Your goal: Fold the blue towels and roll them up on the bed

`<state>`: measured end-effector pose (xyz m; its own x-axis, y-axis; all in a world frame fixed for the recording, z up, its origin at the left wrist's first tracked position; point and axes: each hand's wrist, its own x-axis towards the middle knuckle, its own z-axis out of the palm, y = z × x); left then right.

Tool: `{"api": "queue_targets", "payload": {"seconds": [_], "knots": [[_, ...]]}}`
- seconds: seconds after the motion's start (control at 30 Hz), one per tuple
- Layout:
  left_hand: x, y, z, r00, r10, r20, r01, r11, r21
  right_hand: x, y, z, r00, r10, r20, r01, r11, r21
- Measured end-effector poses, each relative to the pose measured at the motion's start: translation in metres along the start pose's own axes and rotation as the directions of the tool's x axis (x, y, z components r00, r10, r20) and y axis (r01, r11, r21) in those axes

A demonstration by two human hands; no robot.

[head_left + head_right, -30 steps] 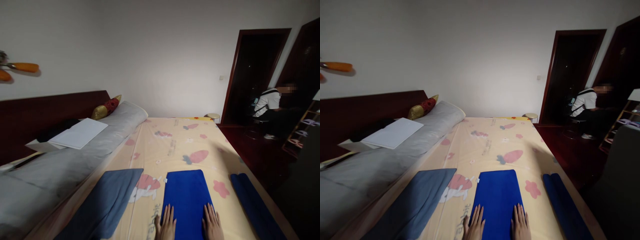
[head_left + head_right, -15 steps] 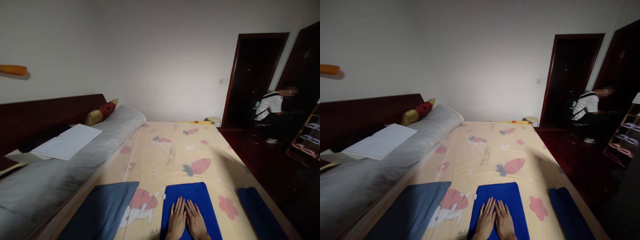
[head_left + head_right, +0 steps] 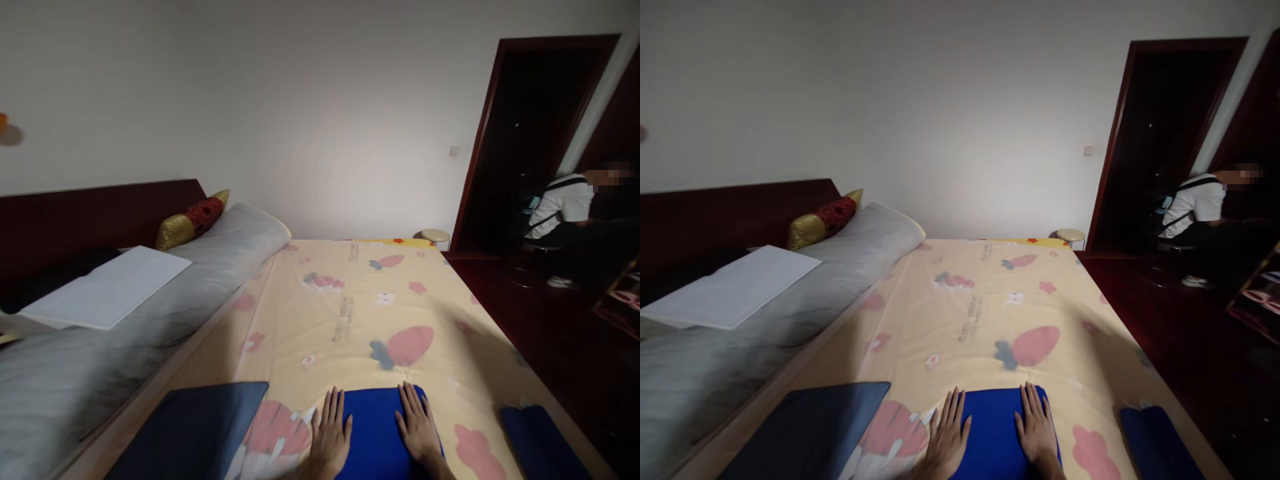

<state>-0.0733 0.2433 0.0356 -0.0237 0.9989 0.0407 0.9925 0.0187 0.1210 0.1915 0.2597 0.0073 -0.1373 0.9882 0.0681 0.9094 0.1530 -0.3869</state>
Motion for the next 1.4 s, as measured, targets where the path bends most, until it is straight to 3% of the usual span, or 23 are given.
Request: {"api": "queue_targets", "payload": {"seconds": [0.1,0.2,0.27,0.37,0.47,0.53,0.67,0.87,1.0,1.07,1.2,1.27,1.4], "knots": [[0.013,0.003,-0.029,0.982,0.002,0.189,-0.005,1.000,0.013,0.009,0.001,-0.020,0.993,0.015,0.120,-0.016,1.000,0.015],[0.003,0.019,-0.046,0.991,-0.006,0.132,0.002,1.000,0.023,-0.005,-0.017,-0.031,0.996,0.017,0.092,-0.017,1.000,0.000],[-0.023,0.039,-0.036,0.995,0.100,0.029,-0.099,0.994,-0.044,-0.031,-0.037,-0.022,0.998,-0.026,0.063,0.026,1.000,0.012],[-0.079,0.068,0.005,0.950,0.303,-0.074,-0.311,0.939,-0.150,-0.085,-0.061,0.009,0.992,-0.124,0.032,0.122,0.990,0.070],[-0.138,0.079,0.037,0.943,0.307,-0.128,-0.325,0.932,-0.160,-0.140,-0.064,0.030,0.986,-0.163,-0.023,0.164,0.982,0.090],[-0.169,0.073,0.040,0.929,0.334,-0.156,-0.355,0.925,-0.133,-0.173,-0.057,0.029,0.978,-0.196,-0.066,0.200,0.977,0.075],[-0.205,0.045,0.018,0.912,0.369,-0.178,-0.385,0.920,-0.067,-0.221,-0.032,0.004,0.964,-0.251,-0.086,0.254,0.967,0.029],[-0.232,0.001,0.009,0.947,0.215,-0.240,-0.235,0.971,-0.054,-0.257,0.023,-0.016,0.967,-0.242,-0.078,0.246,0.968,0.045],[-0.240,0.004,0.000,0.962,0.071,-0.264,-0.105,0.987,-0.119,-0.265,0.027,-0.022,0.979,-0.157,-0.129,0.169,0.981,0.091],[-0.243,0.021,-0.008,0.972,0.052,-0.230,-0.098,0.977,-0.192,-0.267,0.007,-0.026,0.980,-0.130,-0.148,0.147,0.983,0.114],[-0.249,0.065,-0.012,0.972,0.235,-0.030,-0.228,0.897,-0.379,-0.267,-0.050,-0.028,0.979,-0.203,-0.031,0.205,0.958,0.201],[-0.251,0.078,-0.007,0.957,0.280,0.083,-0.219,0.876,-0.430,-0.265,-0.070,-0.026,0.977,-0.210,0.022,0.200,0.953,0.229],[-0.250,0.077,-0.011,0.954,0.257,0.157,-0.166,0.883,-0.438,-0.261,-0.067,-0.020,0.985,-0.168,0.038,0.156,0.966,0.207]]}}
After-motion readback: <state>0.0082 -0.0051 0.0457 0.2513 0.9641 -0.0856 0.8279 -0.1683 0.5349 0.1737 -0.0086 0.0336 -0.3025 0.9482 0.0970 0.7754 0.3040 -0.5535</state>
